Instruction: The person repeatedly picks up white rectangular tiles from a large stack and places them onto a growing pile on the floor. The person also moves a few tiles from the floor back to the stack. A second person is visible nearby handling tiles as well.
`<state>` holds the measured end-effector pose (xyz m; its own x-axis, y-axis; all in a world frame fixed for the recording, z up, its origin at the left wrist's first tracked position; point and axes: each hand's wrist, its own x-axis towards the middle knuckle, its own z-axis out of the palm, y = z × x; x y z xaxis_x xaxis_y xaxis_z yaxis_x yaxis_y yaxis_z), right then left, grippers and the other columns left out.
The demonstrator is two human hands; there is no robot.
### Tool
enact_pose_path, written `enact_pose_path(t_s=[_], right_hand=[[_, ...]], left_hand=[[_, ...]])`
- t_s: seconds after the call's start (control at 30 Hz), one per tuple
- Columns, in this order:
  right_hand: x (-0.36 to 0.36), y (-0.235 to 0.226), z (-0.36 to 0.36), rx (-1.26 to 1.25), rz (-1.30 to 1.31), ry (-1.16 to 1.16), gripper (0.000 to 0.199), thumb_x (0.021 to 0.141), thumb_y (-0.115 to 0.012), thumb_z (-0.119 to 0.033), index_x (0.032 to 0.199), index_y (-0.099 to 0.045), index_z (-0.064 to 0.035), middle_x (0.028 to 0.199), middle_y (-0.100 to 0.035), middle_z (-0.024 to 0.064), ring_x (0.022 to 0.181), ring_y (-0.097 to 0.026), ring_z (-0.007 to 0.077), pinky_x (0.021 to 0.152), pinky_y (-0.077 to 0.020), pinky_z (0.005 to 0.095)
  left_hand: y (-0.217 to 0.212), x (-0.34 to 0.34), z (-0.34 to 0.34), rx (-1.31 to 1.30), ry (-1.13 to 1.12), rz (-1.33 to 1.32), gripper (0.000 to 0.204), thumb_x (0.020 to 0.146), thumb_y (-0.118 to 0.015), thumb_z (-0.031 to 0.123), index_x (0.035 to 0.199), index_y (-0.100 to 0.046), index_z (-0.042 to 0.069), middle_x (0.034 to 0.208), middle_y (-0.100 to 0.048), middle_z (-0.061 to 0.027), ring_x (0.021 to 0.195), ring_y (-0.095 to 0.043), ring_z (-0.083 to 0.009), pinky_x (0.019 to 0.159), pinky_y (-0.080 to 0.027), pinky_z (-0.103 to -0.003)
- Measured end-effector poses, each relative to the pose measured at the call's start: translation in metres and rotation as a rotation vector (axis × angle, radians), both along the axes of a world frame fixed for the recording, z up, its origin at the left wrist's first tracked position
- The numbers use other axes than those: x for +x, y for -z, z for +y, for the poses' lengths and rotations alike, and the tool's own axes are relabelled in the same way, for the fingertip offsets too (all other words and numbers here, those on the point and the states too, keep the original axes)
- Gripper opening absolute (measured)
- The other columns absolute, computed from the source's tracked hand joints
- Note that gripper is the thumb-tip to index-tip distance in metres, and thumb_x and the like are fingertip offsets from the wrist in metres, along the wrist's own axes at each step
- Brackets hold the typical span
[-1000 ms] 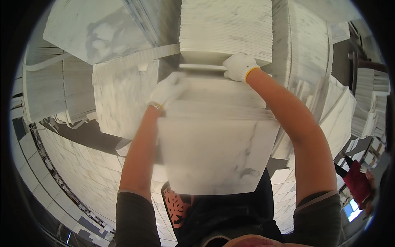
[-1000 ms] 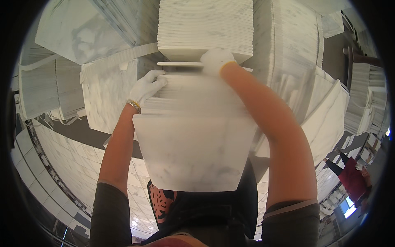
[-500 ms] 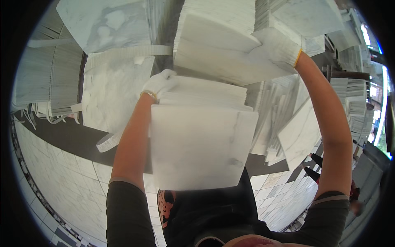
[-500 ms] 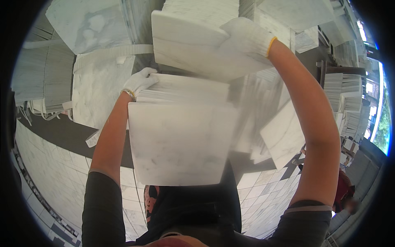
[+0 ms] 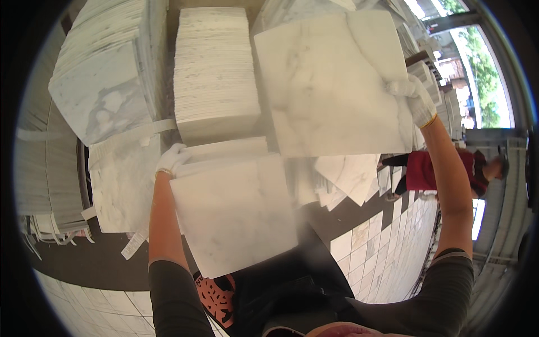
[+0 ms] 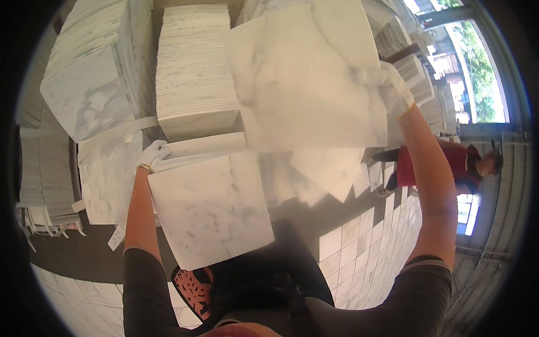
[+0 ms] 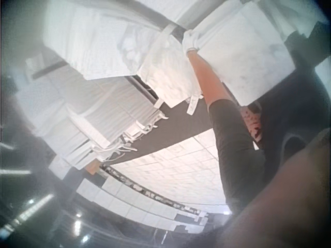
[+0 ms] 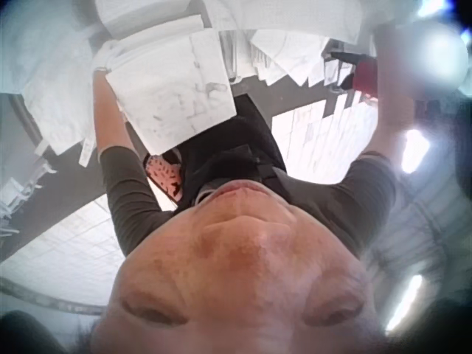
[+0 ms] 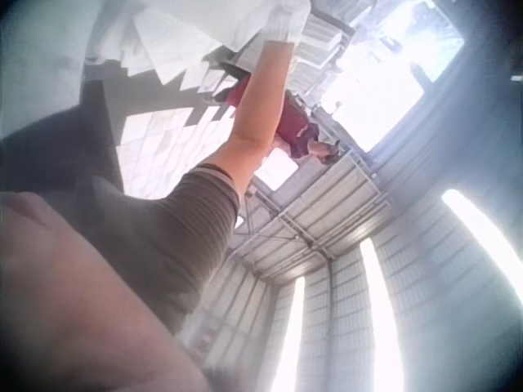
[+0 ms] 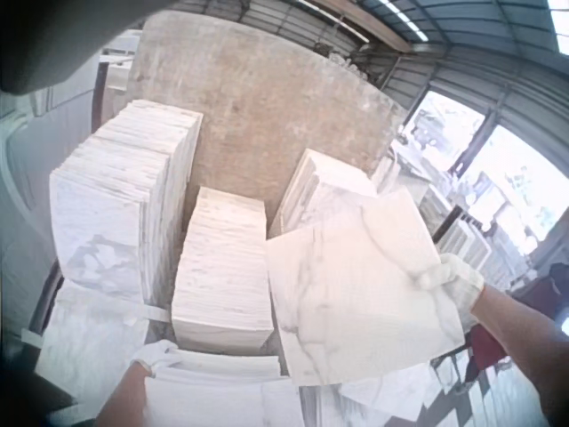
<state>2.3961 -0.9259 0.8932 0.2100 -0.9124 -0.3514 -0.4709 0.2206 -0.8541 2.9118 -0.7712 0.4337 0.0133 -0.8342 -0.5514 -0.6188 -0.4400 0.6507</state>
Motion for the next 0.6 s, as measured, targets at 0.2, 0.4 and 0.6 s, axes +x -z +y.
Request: enact_pose_path(t_s=[0.2,0.4,0.6], right_hand=[[-0.089,0.059,0.129,0.148,-0.543,0.433,0.052,0.086,-0.073,-0.009,0.133,-0.056,0.0072,0.122,-0.068,0.0160,0.105,-0.071,0.0267,0.093,-0.0608,0.0419],[-0.144,0.121,0.200,0.167,-0.814,0.614,0.071,0.085,-0.072,-0.008,0.149,-0.043,0.0033,0.139,-0.059,0.0183,0.124,-0.063,0.0308,0.105,-0.0549,0.0461],[-0.196,0.192,0.243,0.115,-0.836,0.751,0.063,0.092,-0.065,-0.010,0.149,-0.044,0.0040,0.140,-0.058,0.0180,0.123,-0.062,0.0292,0.106,-0.0528,0.0446]], left_hand=[[0.025,0.010,-0.003,0.014,-0.007,0.079,0.054,0.093,-0.069,0.035,0.135,-0.060,0.003,0.121,-0.070,-0.0099,0.113,-0.064,-0.0187,0.100,-0.048,-0.029],[0.016,0.013,-0.004,-0.017,0.024,0.055,0.054,0.094,-0.065,0.034,0.138,-0.060,0.003,0.124,-0.071,-0.0151,0.114,-0.067,-0.0248,0.098,-0.050,-0.032],[0.002,0.013,-0.005,0.075,0.057,0.023,0.058,0.097,-0.062,0.033,0.144,-0.054,0.000,0.135,-0.064,-0.0190,0.124,-0.062,-0.0266,0.105,-0.047,-0.033]])
